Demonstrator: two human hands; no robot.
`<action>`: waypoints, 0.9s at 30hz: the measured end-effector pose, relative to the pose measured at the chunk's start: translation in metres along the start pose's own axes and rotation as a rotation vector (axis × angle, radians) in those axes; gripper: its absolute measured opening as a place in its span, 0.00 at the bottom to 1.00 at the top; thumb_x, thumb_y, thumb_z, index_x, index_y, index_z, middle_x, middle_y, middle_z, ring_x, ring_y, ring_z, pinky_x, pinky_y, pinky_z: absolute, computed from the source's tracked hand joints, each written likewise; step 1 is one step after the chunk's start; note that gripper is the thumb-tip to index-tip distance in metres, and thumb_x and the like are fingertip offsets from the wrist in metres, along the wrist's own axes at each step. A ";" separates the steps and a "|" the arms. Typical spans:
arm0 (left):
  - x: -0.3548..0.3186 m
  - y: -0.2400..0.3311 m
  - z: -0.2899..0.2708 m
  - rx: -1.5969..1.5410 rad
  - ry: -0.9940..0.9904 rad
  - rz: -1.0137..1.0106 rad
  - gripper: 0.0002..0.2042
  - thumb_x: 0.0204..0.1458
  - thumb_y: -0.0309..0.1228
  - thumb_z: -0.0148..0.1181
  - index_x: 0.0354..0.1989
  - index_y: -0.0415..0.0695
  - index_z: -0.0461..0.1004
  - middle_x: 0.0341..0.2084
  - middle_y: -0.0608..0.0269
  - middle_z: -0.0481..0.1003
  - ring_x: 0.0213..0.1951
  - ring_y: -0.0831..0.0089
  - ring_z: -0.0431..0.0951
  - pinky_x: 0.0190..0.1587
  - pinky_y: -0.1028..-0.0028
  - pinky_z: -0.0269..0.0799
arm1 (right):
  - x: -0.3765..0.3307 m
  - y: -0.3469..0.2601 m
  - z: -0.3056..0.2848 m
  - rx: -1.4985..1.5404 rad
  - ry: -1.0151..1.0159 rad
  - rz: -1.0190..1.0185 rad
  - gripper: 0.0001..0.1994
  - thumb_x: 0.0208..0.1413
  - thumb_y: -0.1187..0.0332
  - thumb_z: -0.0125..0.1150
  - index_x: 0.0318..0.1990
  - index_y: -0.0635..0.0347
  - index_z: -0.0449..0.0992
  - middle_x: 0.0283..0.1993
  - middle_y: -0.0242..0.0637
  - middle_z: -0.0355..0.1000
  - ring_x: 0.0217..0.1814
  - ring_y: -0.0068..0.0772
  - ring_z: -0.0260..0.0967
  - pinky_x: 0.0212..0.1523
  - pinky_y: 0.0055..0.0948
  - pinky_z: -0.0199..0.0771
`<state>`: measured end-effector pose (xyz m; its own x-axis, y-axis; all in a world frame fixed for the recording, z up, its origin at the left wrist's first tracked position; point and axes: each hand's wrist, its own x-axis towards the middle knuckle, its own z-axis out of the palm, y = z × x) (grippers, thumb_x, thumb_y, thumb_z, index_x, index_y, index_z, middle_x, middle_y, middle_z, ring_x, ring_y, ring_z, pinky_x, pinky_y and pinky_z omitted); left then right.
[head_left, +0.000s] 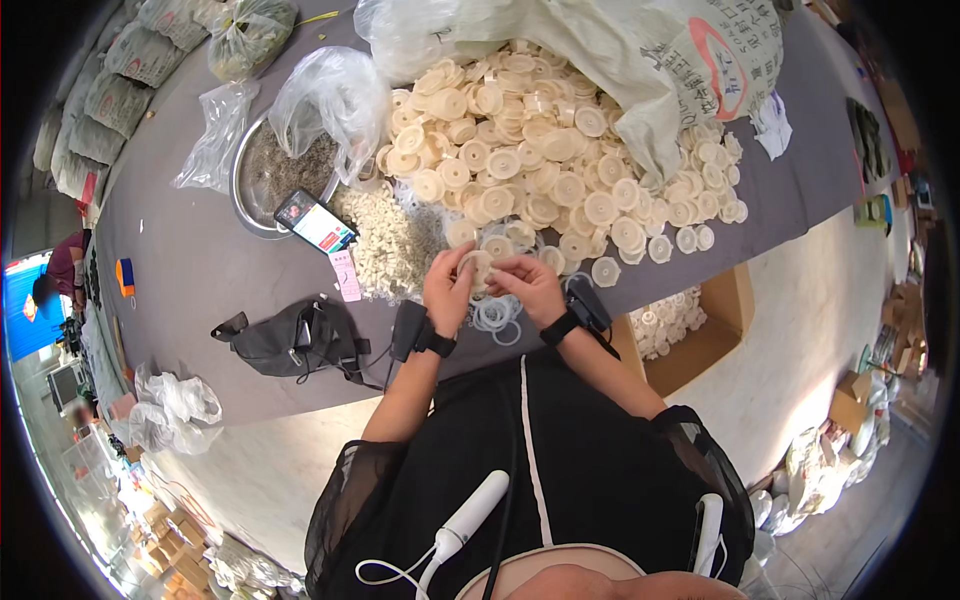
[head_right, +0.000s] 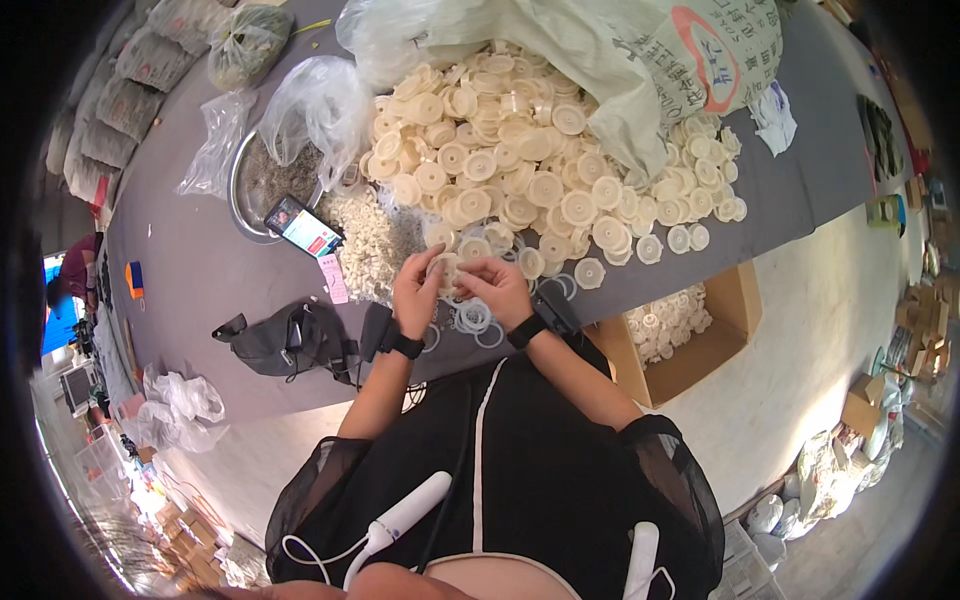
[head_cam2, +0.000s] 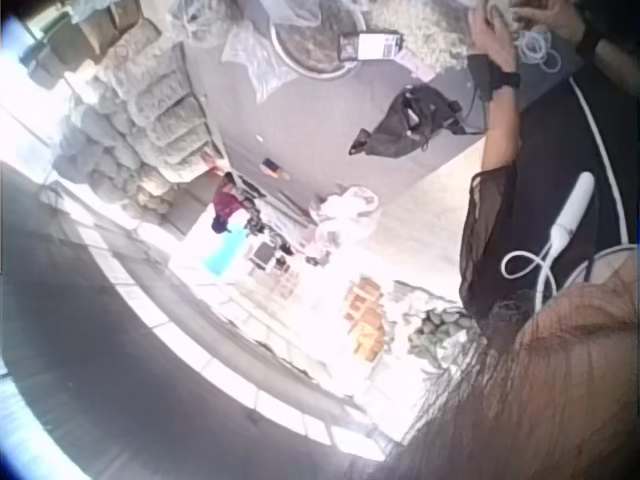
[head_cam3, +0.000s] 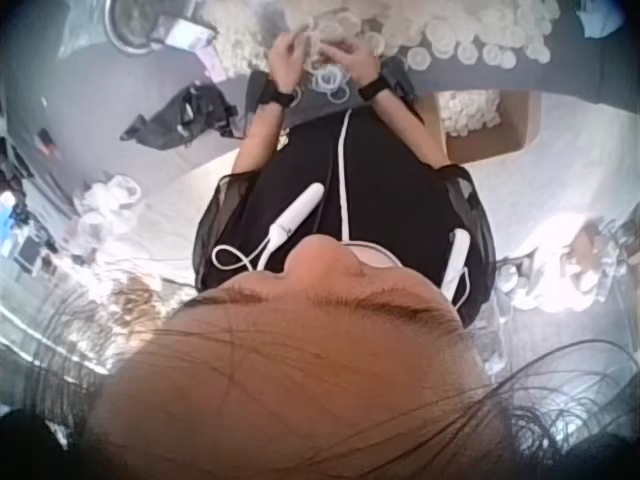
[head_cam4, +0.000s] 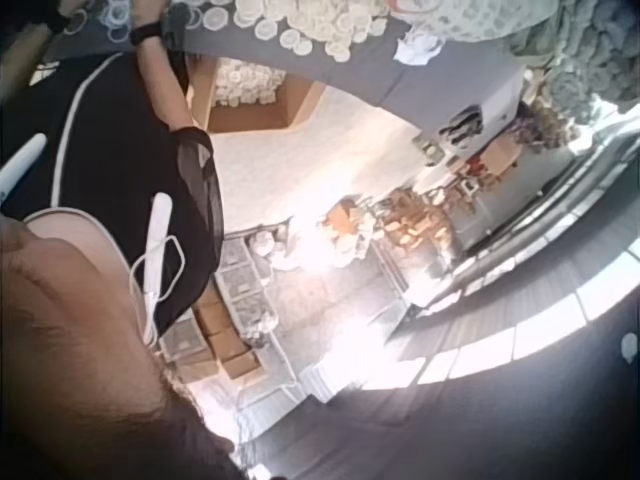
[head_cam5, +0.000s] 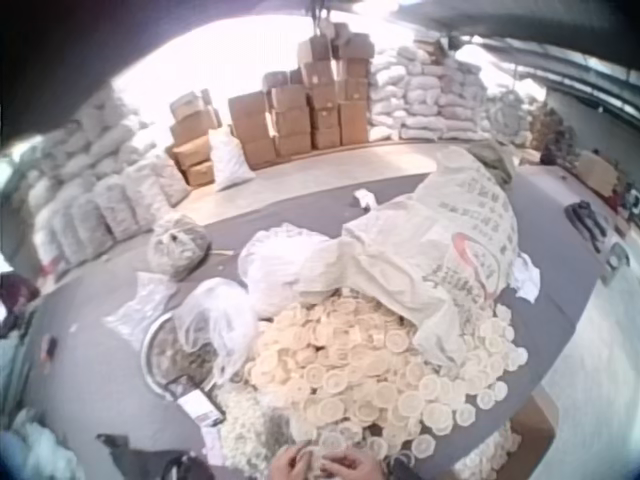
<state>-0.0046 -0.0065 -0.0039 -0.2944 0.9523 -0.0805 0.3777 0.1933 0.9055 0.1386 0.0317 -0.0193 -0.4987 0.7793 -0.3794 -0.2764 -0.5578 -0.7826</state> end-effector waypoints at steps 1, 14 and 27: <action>-0.002 -0.002 -0.004 -0.044 0.007 -0.070 0.13 0.45 0.23 0.50 0.41 0.40 0.69 0.24 0.63 0.68 0.23 0.76 0.67 0.26 0.81 0.62 | -0.004 0.004 0.006 0.008 -0.022 0.042 0.08 0.48 0.75 0.52 0.37 0.67 0.68 0.28 0.37 0.70 0.28 0.24 0.69 0.29 0.19 0.70; -0.016 -0.003 0.005 -0.527 0.042 -0.217 0.13 0.47 0.22 0.49 0.43 0.37 0.68 0.29 0.67 0.71 0.29 0.86 0.68 0.32 0.85 0.63 | -0.008 0.005 0.010 -0.050 0.041 0.060 0.08 0.48 0.76 0.52 0.36 0.68 0.69 0.30 0.38 0.71 0.28 0.24 0.70 0.28 0.17 0.70; -0.028 0.010 -0.001 -0.649 -0.023 -0.250 0.13 0.49 0.23 0.49 0.44 0.37 0.67 0.33 0.64 0.71 0.32 0.83 0.70 0.33 0.85 0.66 | -0.001 0.008 -0.001 -0.241 0.023 -0.053 0.15 0.38 0.72 0.63 0.35 0.63 0.67 0.31 0.32 0.69 0.32 0.16 0.66 0.30 0.14 0.66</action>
<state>0.0068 -0.0311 0.0076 -0.2830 0.9037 -0.3213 -0.3027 0.2337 0.9240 0.1381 0.0263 -0.0260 -0.4693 0.8133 -0.3439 -0.0963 -0.4342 -0.8956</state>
